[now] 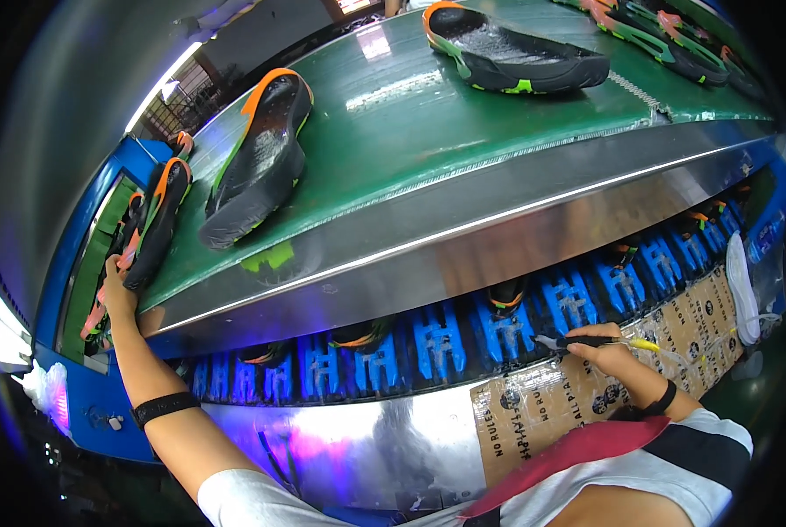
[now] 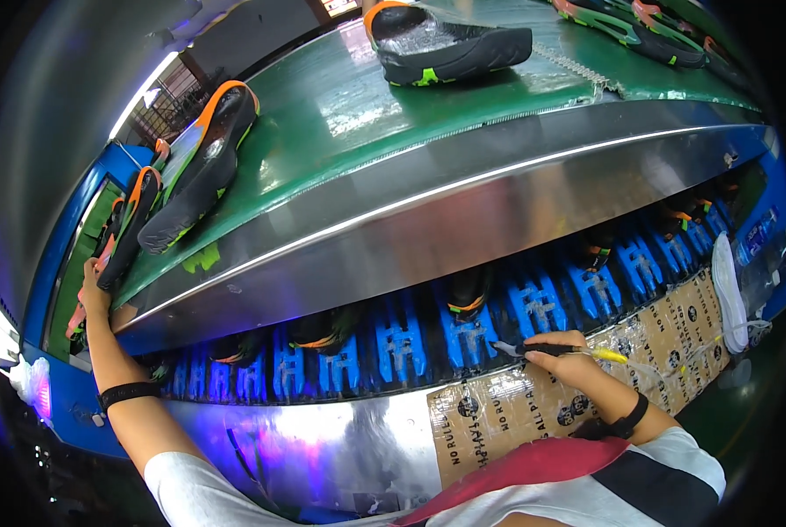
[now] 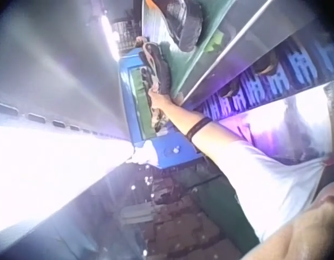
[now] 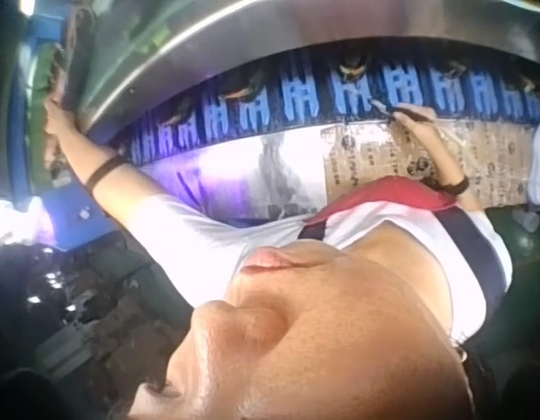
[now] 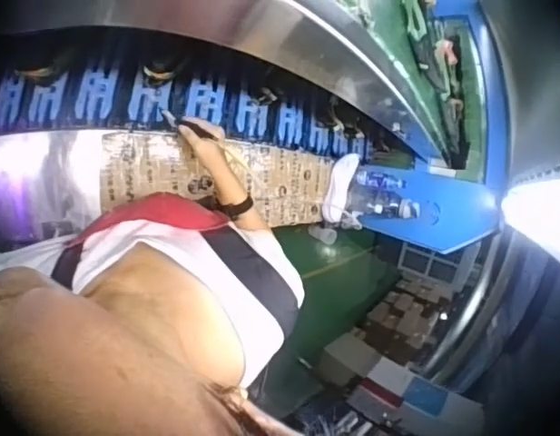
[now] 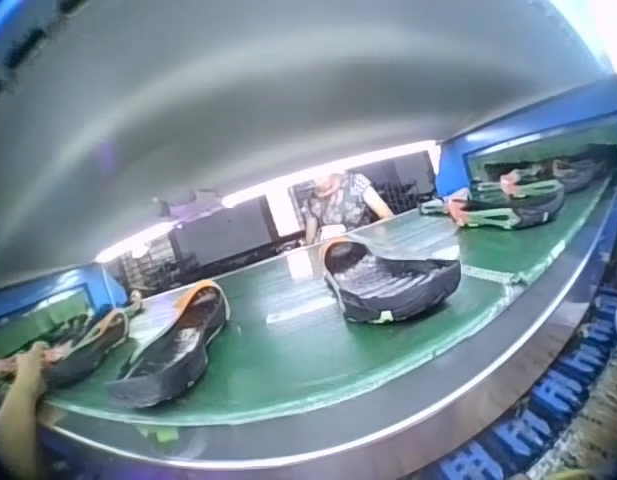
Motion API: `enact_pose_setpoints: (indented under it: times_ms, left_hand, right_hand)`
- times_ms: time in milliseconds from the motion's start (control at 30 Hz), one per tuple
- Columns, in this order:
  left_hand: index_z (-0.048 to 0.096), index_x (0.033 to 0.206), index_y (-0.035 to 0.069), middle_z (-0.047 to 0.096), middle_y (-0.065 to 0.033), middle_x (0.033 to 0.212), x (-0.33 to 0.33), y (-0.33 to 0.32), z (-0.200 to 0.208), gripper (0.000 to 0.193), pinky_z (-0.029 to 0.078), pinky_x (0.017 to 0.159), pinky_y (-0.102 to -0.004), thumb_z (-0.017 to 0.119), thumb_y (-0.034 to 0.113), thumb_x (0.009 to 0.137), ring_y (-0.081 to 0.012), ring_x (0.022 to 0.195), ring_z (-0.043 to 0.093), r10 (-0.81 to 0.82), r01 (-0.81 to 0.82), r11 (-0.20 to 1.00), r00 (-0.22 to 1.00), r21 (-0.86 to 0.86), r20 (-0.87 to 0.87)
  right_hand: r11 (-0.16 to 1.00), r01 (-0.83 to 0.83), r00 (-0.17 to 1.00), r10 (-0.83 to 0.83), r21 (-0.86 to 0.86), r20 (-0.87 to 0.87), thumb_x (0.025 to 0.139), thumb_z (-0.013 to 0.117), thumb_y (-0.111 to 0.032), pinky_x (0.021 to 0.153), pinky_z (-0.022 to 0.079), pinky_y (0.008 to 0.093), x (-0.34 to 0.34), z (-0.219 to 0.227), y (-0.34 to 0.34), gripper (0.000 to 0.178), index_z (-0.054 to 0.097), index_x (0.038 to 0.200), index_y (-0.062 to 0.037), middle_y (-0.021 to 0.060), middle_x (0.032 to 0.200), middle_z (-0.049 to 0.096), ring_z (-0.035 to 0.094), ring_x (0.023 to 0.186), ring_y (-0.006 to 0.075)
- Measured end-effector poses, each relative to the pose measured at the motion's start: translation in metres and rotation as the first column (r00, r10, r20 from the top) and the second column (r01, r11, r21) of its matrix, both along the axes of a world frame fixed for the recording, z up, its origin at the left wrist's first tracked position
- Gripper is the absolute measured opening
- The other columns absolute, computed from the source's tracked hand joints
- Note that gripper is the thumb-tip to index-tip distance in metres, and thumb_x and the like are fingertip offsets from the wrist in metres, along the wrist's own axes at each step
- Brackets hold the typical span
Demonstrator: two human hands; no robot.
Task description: Applying adhesive or primer to shoe soles using a handheld applicator on a production line.
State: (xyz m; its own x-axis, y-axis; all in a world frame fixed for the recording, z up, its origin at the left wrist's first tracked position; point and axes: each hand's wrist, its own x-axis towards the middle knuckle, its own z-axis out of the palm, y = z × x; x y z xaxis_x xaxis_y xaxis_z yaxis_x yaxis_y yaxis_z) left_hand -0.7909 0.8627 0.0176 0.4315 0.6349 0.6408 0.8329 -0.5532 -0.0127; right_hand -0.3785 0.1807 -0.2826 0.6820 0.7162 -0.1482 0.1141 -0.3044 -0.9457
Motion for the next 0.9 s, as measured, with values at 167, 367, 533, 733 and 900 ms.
enact_pose_setpoints:
  times_ms: [167, 367, 533, 733, 900]
  left_hand:
    - [0.052, 0.097, 0.006, 0.059, -0.0154, 0.085, 0.002, -0.023, 0.005, 0.023, 0.044, 0.068, -0.037, 0.062, 0.021, 0.084, -0.031, 0.077, 0.059, -0.103, 0.074, 0.985, 0.978, 0.159, 0.182]
    - [0.044, 0.11, 0.009, 0.05, -0.0073, 0.119, 0.016, -0.119, 0.01, 0.025, 0.053, 0.079, -0.0366, 0.057, 0.019, 0.091, -0.0212, 0.092, 0.062, 0.128, 0.389, 0.863, 0.448, -0.322, 0.885]
    - [0.046, 0.111, 0.01, 0.049, -0.0067, 0.123, 0.02, -0.211, 0.002, 0.024, 0.048, 0.087, -0.037, 0.058, 0.018, 0.091, -0.0215, 0.103, 0.057, -0.034, 0.57, 0.8, 0.353, -0.186, 0.935]
    - [0.048, 0.116, 0.012, 0.051, -0.005, 0.126, 0.026, -0.36, 0.017, 0.025, 0.04, 0.09, -0.0312, 0.054, 0.02, 0.093, -0.0228, 0.114, 0.05, -0.048, 0.73, 0.657, 0.293, -0.191, 0.955]
    - [0.045, 0.114, 0.012, 0.05, -0.0093, 0.126, 0.051, -0.501, 0.022, 0.025, 0.043, 0.087, -0.0304, 0.055, 0.021, 0.093, -0.0243, 0.114, 0.051, -0.162, 0.858, 0.414, 0.398, -0.304, 0.903]
  right_hand:
    - [0.999, -0.012, 0.999, 0.013, 0.03, -0.052, 0.075, 0.071, -0.014, 0.071, 0.049, 0.0272, 0.002, 0.003, 0.001, 0.028, 0.068, 0.098, -0.0005, 0.0109, 0.085, 0.069, 0.063, 0.076, 0.0141]
    - [0.987, 0.04, 0.998, -0.032, 0.158, -0.055, 0.076, 0.071, -0.011, 0.066, 0.049, 0.0248, 0.011, 0.015, -0.014, 0.025, 0.068, 0.098, -0.0009, 0.0074, 0.076, 0.067, 0.061, 0.068, 0.0105]
    - [0.961, 0.037, 0.999, -0.036, 0.275, -0.009, 0.076, 0.072, -0.01, 0.064, 0.048, 0.0226, 0.012, 0.03, -0.035, 0.025, 0.068, 0.1, -0.0023, 0.0061, 0.079, 0.068, 0.06, 0.069, 0.0084]
    - [0.878, 0.18, 0.983, -0.168, 0.443, -0.067, 0.078, 0.07, -0.006, 0.064, 0.045, 0.0194, 0.015, 0.046, -0.089, 0.025, 0.066, 0.103, -0.0003, 0.0031, 0.082, 0.066, 0.057, 0.071, 0.0059]
    - [0.833, 0.304, 0.952, -0.255, 0.461, -0.168, 0.08, 0.068, -0.005, 0.063, 0.046, 0.018, 0.02, 0.045, -0.135, 0.024, 0.066, 0.103, 0.0006, 0.0036, 0.08, 0.067, 0.058, 0.069, 0.0052]
